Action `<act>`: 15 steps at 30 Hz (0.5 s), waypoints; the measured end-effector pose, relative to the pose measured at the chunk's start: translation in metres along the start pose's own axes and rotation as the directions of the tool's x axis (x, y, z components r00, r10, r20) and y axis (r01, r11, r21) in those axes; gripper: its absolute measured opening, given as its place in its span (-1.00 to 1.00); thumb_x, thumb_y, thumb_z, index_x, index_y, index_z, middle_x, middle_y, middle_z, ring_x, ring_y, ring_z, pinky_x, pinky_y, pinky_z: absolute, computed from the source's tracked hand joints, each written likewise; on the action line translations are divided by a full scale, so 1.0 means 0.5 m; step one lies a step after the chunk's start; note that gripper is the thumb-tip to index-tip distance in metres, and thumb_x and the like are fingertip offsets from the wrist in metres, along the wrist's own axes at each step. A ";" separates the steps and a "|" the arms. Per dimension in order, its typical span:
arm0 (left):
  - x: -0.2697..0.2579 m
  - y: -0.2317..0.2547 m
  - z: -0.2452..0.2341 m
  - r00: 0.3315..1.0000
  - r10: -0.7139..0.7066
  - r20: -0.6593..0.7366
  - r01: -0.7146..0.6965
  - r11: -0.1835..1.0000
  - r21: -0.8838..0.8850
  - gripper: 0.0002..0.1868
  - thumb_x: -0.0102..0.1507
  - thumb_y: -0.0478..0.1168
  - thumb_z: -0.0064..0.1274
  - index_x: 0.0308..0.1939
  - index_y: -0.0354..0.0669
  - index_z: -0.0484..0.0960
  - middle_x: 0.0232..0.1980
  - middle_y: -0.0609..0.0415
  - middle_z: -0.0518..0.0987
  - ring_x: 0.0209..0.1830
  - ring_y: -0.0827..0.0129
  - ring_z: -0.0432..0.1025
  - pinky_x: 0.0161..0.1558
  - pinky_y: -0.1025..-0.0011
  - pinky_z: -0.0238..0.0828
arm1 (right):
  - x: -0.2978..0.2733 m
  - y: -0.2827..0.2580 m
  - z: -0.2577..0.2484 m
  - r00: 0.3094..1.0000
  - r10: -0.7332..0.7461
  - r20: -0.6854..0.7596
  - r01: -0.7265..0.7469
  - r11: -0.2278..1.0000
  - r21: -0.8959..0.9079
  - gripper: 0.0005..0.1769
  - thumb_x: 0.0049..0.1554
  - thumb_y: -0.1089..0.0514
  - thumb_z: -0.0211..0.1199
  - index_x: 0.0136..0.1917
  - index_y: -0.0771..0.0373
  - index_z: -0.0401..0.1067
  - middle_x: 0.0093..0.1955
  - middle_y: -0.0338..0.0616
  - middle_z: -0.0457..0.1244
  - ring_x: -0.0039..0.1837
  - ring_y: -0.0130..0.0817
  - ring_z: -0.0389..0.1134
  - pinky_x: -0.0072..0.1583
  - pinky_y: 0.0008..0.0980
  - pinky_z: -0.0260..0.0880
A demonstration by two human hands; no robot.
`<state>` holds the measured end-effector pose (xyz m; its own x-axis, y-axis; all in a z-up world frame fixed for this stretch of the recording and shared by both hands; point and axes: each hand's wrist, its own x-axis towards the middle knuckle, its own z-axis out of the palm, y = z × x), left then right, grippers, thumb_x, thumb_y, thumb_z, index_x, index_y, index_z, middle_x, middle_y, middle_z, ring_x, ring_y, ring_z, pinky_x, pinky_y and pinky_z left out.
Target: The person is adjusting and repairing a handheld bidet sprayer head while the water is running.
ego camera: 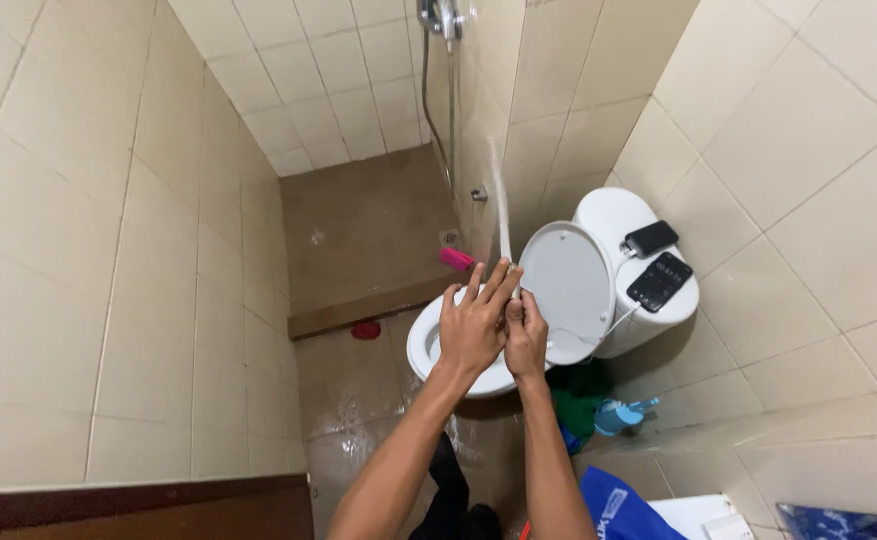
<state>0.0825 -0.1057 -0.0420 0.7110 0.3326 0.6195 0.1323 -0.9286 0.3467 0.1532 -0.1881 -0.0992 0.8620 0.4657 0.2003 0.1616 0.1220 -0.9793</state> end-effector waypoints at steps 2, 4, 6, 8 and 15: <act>0.026 -0.001 -0.004 0.999 0.017 -0.026 -0.017 0.999 0.032 -0.52 0.37 -0.06 0.00 0.40 0.13 0.50 0.48 0.13 0.45 0.41 0.03 0.39 0.21 -0.06 0.27 | 0.023 -0.025 0.004 1.000 -0.011 0.003 0.011 1.000 0.007 -0.23 0.29 -0.34 -0.01 0.34 0.41 0.35 -0.17 -0.20 0.27 -0.11 -0.49 0.21 -0.07 -0.43 0.29; 0.052 -0.002 -0.013 0.998 0.034 -0.052 -0.030 0.998 0.063 -0.52 0.37 -0.06 0.00 0.40 0.16 0.50 0.47 0.15 0.46 0.41 0.07 0.40 0.22 -0.05 0.28 | 0.045 -0.051 0.010 1.000 -0.020 0.006 0.020 1.000 0.012 -0.23 0.28 -0.34 0.00 0.33 0.41 0.36 -0.17 -0.21 0.27 -0.12 -0.49 0.22 -0.08 -0.43 0.28; 0.085 -0.006 -0.023 0.996 0.043 -0.073 -0.042 0.999 0.021 -0.53 0.38 -0.05 0.00 0.39 0.14 0.50 0.47 0.14 0.45 0.42 0.06 0.39 0.21 -0.03 0.28 | 0.073 -0.076 0.018 0.995 -0.102 0.005 0.102 0.994 0.023 -0.25 0.30 -0.34 0.00 0.32 0.41 0.35 -0.16 -0.24 0.28 -0.10 -0.53 0.23 -0.06 -0.47 0.31; 0.114 -0.019 -0.022 0.995 0.061 -0.078 -0.058 0.998 0.031 -0.52 0.37 -0.03 0.00 0.38 0.14 0.50 0.46 0.14 0.45 0.41 0.06 0.38 0.21 -0.05 0.27 | 0.100 -0.088 0.025 0.995 -0.102 0.001 0.102 0.995 0.013 -0.28 0.30 -0.35 -0.01 0.24 0.40 0.38 -0.21 -0.25 0.26 -0.14 -0.53 0.21 -0.11 -0.47 0.28; 0.212 -0.040 -0.063 0.993 0.074 -0.090 -0.073 0.997 0.024 -0.53 0.39 -0.04 -0.01 0.39 0.14 0.49 0.47 0.17 0.46 0.43 0.08 0.39 0.20 -0.05 0.27 | 0.179 -0.158 0.064 0.986 -0.162 -0.035 0.162 0.987 0.001 -0.35 0.28 -0.35 0.00 0.04 0.34 0.38 -0.30 -0.31 0.16 -0.23 -0.56 0.10 -0.21 -0.47 0.16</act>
<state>0.1334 -0.0469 0.0387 0.6540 0.2760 0.7043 0.0970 -0.9540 0.2838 0.2020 -0.1282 -0.0031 0.8405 0.4091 0.3551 0.2988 0.1968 -0.9338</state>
